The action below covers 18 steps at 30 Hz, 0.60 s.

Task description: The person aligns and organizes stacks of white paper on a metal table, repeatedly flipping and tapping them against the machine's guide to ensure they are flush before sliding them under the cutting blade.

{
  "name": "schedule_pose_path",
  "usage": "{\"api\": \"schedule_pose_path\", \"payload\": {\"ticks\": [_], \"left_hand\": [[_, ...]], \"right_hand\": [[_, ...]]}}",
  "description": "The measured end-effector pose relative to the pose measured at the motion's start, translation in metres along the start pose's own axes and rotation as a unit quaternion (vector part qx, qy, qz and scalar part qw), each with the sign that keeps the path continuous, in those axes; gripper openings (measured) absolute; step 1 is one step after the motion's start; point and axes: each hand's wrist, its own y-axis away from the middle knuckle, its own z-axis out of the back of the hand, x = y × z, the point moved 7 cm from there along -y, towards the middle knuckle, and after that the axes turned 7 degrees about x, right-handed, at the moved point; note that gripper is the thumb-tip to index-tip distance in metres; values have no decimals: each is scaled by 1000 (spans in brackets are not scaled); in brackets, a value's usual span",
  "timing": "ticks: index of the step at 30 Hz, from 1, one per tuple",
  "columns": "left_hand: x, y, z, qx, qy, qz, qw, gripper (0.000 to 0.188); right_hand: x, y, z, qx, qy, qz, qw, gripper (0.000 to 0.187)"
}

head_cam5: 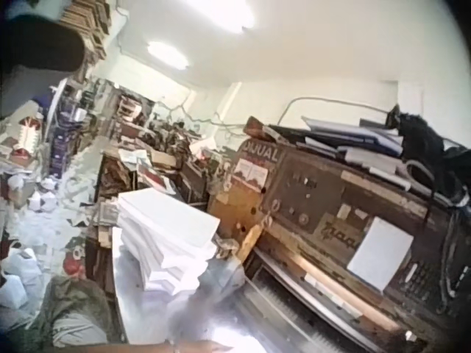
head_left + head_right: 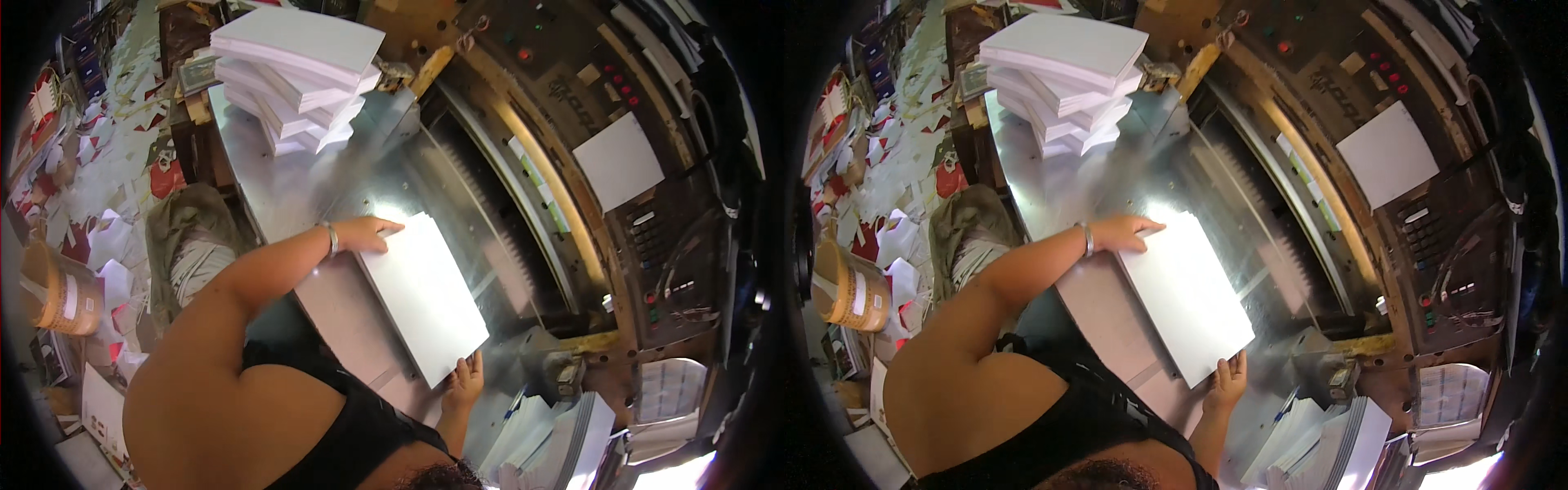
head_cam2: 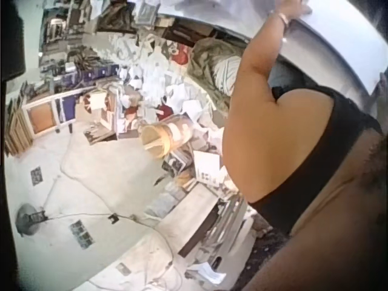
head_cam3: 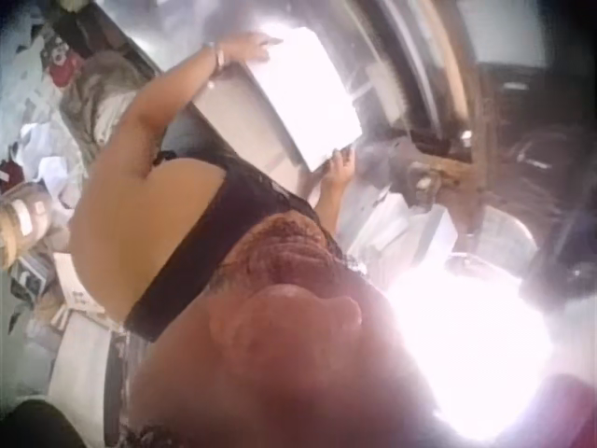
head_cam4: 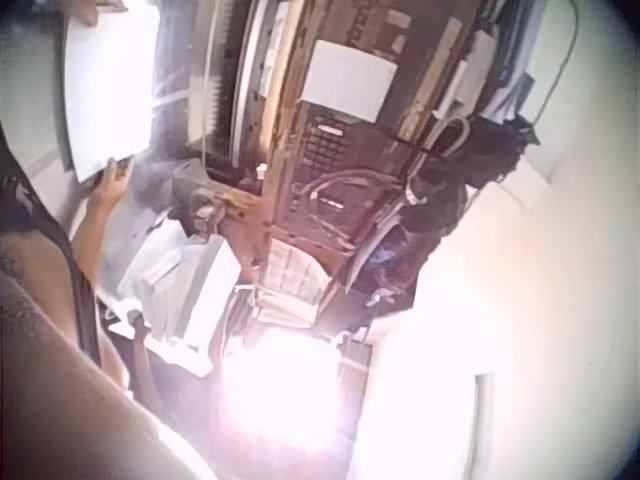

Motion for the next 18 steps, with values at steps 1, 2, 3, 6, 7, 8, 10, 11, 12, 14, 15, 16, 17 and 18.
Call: {"api": "schedule_pose_path", "payload": {"ticks": [1, 2, 3, 6, 7, 8, 10, 11, 12, 14, 15, 16, 17, 18], "left_hand": [[-1, 3, -4, -14, -12, -31, 999, 70], [-4, 5, -5, -13, -17, -37, 999, 70], [-4, 8, -7, -4, 30, -31, 999, 71], [-21, 49, -19, -22, 70, -12, 997, 72], [-26, 70, -21, -51, 61, 0, 997, 73], [-27, 87, -26, -67, 67, -11, 995, 73], [-20, 118, -36, -84, 73, -23, 994, 73], [-16, 136, -30, -186, 25, -25, 982, 79], [-15, 157, -21, -286, -24, -23, 958, 86], [-22, 192, 0, -392, -136, 39, 909, 92], [-26, 214, 16, -485, -250, 93, 833, 98], [-6, 227, 28, -510, -168, 133, 833, 105], [21, 235, 35, -513, 49, 127, 847, 106], [42, 241, 34, -494, 262, 107, 822, 106]], "right_hand": [[-3, -8, -4, 14, -15, -40, 999, 49], [-8, -12, -8, 26, -28, -82, 996, 49], [-11, -20, -3, 21, 0, -89, 996, 49], [-6, -37, -6, 36, 41, -72, 996, 52], [-3, -41, -8, 39, 43, -70, 996, 52], [-2, -45, -11, 58, 52, -82, 994, 57], [3, -57, -21, 78, 61, -94, 991, 62], [7, -61, -35, 116, 74, -91, 986, 64], [8, -63, -48, 155, 86, -91, 980, 67], [5, -68, -67, 174, 95, -100, 975, 69], [5, -69, -80, 194, 98, -95, 971, 69], [6, -69, -97, 220, 99, -89, 966, 70], [6, -70, -114, 246, 122, -98, 957, 70], [3, -69, -127, 259, 119, -101, 953, 70]]}}
